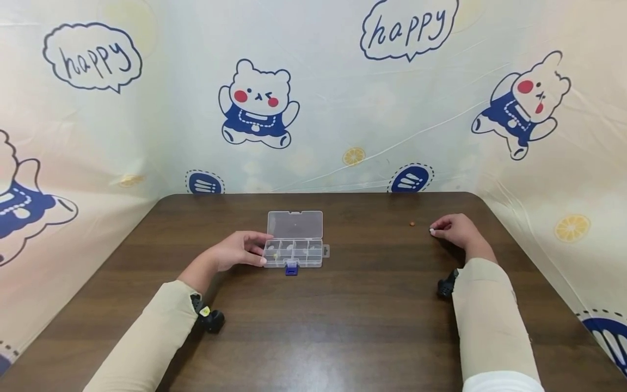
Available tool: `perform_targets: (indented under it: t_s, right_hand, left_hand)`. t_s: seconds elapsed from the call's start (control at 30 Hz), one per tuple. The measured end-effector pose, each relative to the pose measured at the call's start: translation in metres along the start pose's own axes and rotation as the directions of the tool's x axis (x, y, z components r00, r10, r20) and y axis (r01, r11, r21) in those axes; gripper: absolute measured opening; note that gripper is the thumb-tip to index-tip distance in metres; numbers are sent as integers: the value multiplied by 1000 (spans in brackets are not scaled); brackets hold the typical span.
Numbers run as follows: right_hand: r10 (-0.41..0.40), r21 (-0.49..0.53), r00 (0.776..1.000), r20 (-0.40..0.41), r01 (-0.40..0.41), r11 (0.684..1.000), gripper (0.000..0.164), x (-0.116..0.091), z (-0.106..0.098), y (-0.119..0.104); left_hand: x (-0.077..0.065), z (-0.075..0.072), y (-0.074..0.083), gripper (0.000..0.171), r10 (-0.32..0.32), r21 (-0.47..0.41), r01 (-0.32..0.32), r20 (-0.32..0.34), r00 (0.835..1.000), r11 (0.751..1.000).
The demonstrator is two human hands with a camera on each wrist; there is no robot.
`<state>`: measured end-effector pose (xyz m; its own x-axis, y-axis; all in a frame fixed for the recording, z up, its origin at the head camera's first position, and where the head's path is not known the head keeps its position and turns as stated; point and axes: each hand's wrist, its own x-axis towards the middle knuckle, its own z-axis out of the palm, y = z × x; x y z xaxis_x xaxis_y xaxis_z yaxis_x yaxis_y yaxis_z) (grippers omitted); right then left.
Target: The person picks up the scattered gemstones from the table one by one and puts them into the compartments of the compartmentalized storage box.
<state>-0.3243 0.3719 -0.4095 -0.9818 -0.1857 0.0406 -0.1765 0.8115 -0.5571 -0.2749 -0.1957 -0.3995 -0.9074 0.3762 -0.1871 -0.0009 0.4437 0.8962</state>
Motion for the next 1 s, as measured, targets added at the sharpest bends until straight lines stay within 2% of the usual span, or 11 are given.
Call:
perform_targets:
  t_s: [0.13, 0.43, 0.73, 1.0]
  right_hand:
    - [-16, 14, 1000, -5, 16, 1000, 26, -2, -1, -3]
    - [12, 16, 1000, 21, -12, 1000, 28, -7, -7, -13]
    - [-35, -8, 999, -26, 34, 999, 24, -9, -9, -20]
    - [-57, 20, 997, -42, 58, 998, 25, -14, -9, -28]
  left_hand:
    - [0, 0, -1, 66, 8, 6, -8, 0, 1000, 1000]
    - [1, 1, 0, 66, 5, 0, -5, 0, 1000, 1000]
    - [0, 1, 0, 66, 3, -8, -3, 3, 1000, 1000]
    - [0, 1, -2, 65, 10, -4, -10, 7, 1000, 1000]
